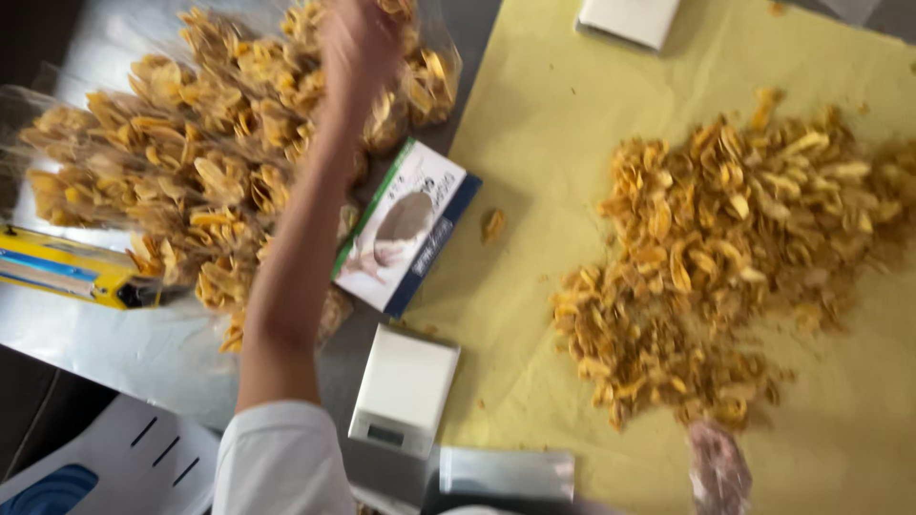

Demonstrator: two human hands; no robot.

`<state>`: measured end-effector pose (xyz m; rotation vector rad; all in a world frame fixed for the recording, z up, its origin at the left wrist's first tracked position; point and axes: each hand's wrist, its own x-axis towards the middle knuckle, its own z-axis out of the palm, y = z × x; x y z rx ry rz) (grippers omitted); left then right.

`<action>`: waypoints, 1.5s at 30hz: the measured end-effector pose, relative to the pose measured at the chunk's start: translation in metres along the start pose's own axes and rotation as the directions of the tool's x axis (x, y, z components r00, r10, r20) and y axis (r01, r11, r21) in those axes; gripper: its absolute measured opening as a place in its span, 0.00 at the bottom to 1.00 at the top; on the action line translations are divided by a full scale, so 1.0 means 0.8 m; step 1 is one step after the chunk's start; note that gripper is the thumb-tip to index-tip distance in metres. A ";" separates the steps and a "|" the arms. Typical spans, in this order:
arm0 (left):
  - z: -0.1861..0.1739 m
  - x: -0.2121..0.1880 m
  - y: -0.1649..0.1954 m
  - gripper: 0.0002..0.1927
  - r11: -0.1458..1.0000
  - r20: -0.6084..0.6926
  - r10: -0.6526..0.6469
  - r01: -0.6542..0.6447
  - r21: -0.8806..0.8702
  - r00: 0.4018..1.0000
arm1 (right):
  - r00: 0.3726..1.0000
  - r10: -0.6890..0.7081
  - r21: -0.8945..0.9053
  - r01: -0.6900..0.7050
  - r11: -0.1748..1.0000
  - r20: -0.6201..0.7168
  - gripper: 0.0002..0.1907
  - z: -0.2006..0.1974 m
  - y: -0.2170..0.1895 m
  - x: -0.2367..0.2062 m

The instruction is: The person scoops dried banana chips from a large pile on a table into small plastic bags. They place each filled bag onto a digital scale to check the weight, then move the bag to a collection tray. The process is repeated continuously.

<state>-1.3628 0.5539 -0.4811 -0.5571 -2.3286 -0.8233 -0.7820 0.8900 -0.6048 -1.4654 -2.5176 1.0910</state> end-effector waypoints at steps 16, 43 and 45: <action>-0.230 -0.772 0.424 0.23 0.986 0.847 0.161 -0.121 -0.115 0.506 | 0.971 -0.237 -0.072 0.237 0.969 0.018 0.11 -0.133 0.158 -0.201; -0.260 -0.756 0.494 0.15 0.979 0.848 0.197 -0.138 -0.148 0.492 | 0.947 -0.214 -0.009 0.223 0.975 0.241 0.12 -0.211 0.201 -0.287; -0.259 -0.759 0.492 0.17 0.978 0.857 0.206 -0.130 -0.163 0.473 | 0.946 -0.221 0.021 0.222 0.975 0.239 0.12 -0.212 0.201 -0.290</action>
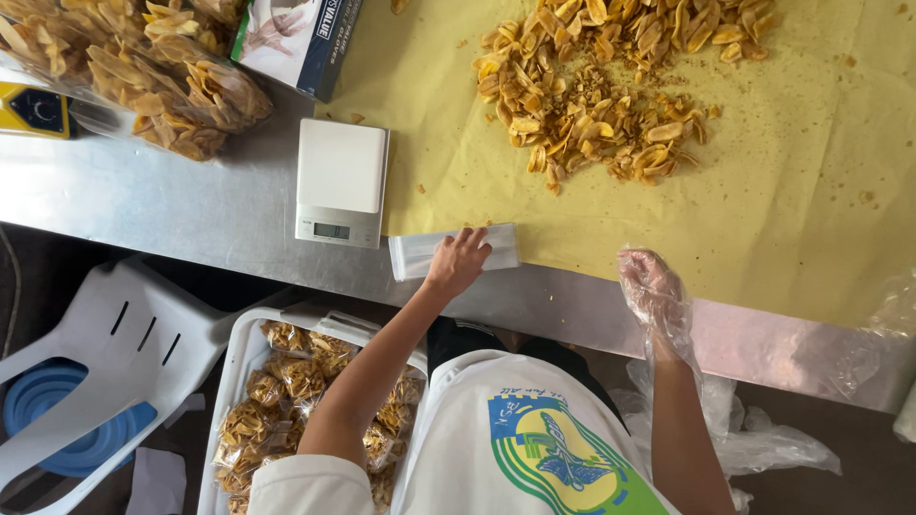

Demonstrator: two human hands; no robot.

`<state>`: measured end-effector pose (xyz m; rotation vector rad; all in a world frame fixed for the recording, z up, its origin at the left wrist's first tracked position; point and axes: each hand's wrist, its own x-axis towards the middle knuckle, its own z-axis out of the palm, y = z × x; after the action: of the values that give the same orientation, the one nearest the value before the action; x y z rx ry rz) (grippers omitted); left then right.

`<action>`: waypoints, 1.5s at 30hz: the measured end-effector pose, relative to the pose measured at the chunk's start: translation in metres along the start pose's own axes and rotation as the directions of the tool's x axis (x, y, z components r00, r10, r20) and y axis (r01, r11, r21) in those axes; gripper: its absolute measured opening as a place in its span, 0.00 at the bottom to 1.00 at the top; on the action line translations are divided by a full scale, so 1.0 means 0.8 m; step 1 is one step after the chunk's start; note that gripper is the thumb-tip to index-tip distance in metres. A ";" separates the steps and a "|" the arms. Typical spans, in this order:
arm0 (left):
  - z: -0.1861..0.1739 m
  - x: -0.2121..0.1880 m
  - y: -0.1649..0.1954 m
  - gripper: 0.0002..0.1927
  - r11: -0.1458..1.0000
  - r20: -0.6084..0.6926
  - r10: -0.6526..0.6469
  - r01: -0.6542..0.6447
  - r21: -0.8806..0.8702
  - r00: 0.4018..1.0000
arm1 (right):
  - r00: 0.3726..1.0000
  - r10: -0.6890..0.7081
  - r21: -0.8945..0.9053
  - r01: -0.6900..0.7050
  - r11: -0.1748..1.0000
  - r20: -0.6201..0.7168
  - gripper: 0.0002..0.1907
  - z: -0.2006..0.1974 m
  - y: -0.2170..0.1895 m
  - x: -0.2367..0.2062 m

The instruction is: The person scoops dried banana chips from a large pile on a table into small plastic bags. They place each filled bag onto a digital scale to check the weight, then move the bag to a collection tray. The process is repeated continuously.

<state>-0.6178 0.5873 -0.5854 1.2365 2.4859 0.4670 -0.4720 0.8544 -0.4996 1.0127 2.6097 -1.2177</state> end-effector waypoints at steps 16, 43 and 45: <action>0.000 0.007 -0.002 0.17 0.993 -0.007 -0.079 0.079 0.084 0.997 | 0.999 0.053 0.066 -0.053 0.996 0.010 0.12 0.019 0.013 -0.002; 0.020 0.021 -0.019 0.12 0.953 -0.209 -0.036 -0.029 -0.300 0.977 | 0.901 0.093 0.600 -0.355 0.717 0.423 0.14 0.117 -0.092 0.045; 0.017 0.029 -0.009 0.07 0.953 -0.211 -0.163 0.099 -0.285 0.964 | 0.859 0.091 0.720 -0.476 0.505 0.504 0.12 0.135 -0.120 0.048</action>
<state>-0.6302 0.6043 -0.6042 0.9470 2.5609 0.9306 -0.5801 0.7539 -0.5233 1.0547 1.3644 -2.3202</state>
